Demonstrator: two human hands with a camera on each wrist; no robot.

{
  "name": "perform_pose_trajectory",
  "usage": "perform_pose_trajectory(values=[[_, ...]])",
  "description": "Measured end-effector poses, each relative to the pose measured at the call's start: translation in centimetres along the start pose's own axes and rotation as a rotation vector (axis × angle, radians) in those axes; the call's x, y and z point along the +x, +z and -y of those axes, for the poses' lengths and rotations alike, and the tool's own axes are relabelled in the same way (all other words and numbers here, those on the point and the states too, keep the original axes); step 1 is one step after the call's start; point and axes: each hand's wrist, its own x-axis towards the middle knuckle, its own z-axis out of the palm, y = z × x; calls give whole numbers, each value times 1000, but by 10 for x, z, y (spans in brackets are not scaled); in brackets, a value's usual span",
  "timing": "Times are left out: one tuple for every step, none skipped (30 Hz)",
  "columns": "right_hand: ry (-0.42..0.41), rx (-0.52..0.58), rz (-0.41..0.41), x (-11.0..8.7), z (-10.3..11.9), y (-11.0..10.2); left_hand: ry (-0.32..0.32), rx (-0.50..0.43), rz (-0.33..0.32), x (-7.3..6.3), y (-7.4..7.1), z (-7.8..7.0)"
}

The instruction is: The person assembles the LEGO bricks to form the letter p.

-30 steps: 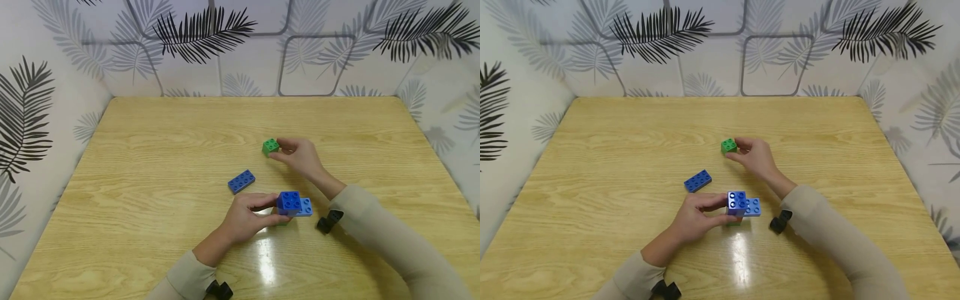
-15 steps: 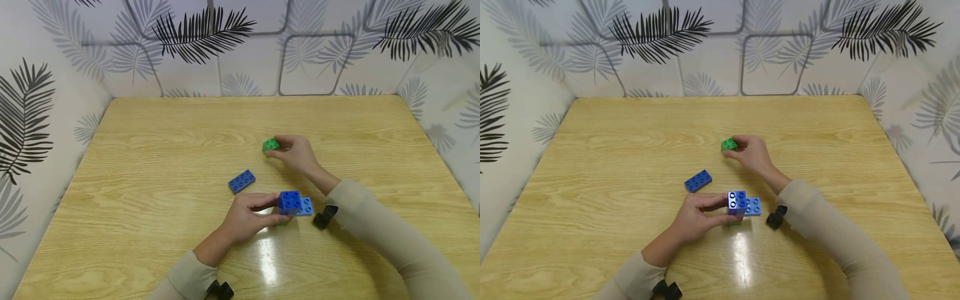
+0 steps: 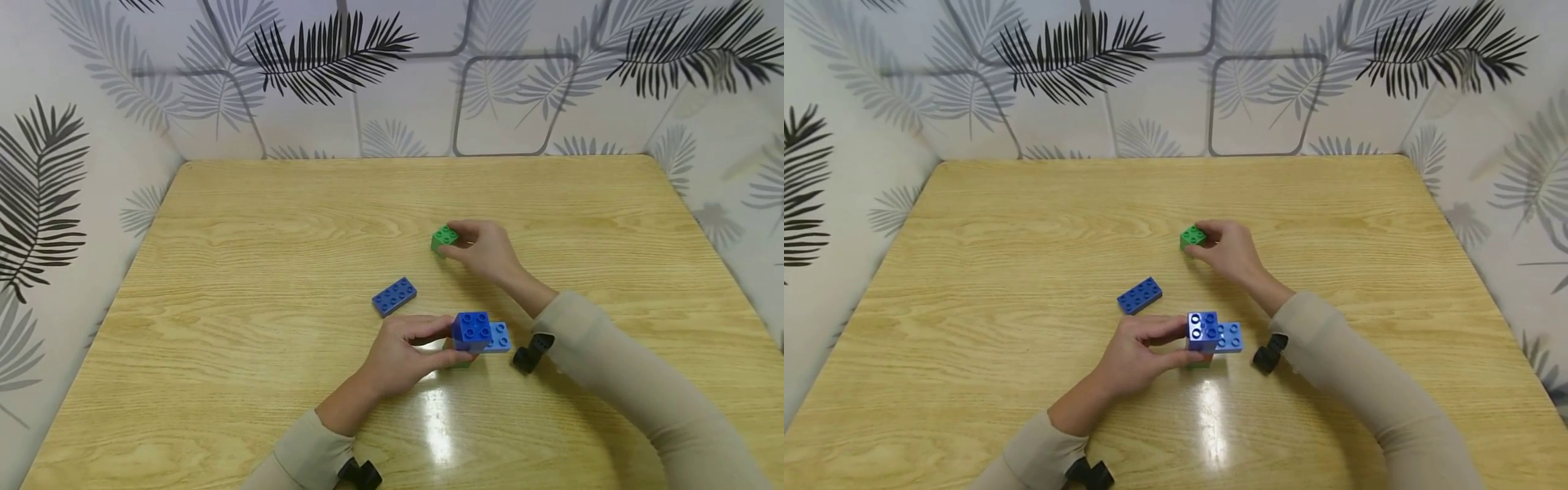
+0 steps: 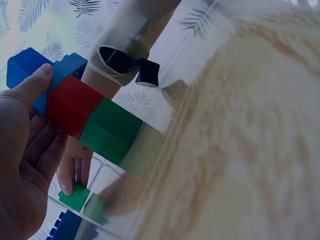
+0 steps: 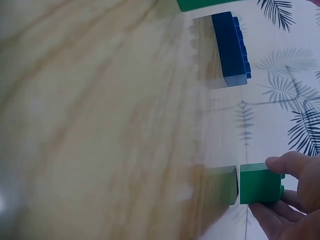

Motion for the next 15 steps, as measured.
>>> perform_pose_trajectory(values=[[-1, 5, 0, -1, 0, -1, -1, 1, -1, 0, 0, 0], [-3, 12, -1, -1, 0, -1, -3, -1, -2, 0, 0, 0], [-7, 13, -1, -2, 0, -2, -2, 0, -2, 0, 0, 0], [-11, 17, -1, -3, 1, -2, -3, 0, -1, 0, 0, 0], [-15, 21, -1, -3, 1, -3, -1, 2, -1, 0, 0, 0], [-20, 25, 0, -4, 0, -3, -1, 2, 0, 0, 0, 0], [-23, 26, 1, -5, 0, -4, 0, 3, 0, 0, 0, 0], [-29, 25, 1, -5, 0, -4, 1, 3, 1, 0, 0, 0], [-34, 22, 0, -6, 0, -5, 2, 2, 1, 0, 0, 0], [-38, 22, -1, -7, -1, -5, 4, 2, 0, 0, 0, 0], [-43, 21, -1, -7, -1, -5, 6, 2, 1, -1, 0, 0], [-47, 19, -2, -8, -2, -6, 7, 1, 1, -1, 0, 0], [-55, 17, -3, -9, -2, -6, 7, 0, 2, -1, 0, 1], [-61, 18, -3, -10, -2, -7, 6, -1, 3, -1, -1, 1], [-63, 19, -3, -10, -2, -7, 5, -1, 3, -1, -1, 1]])
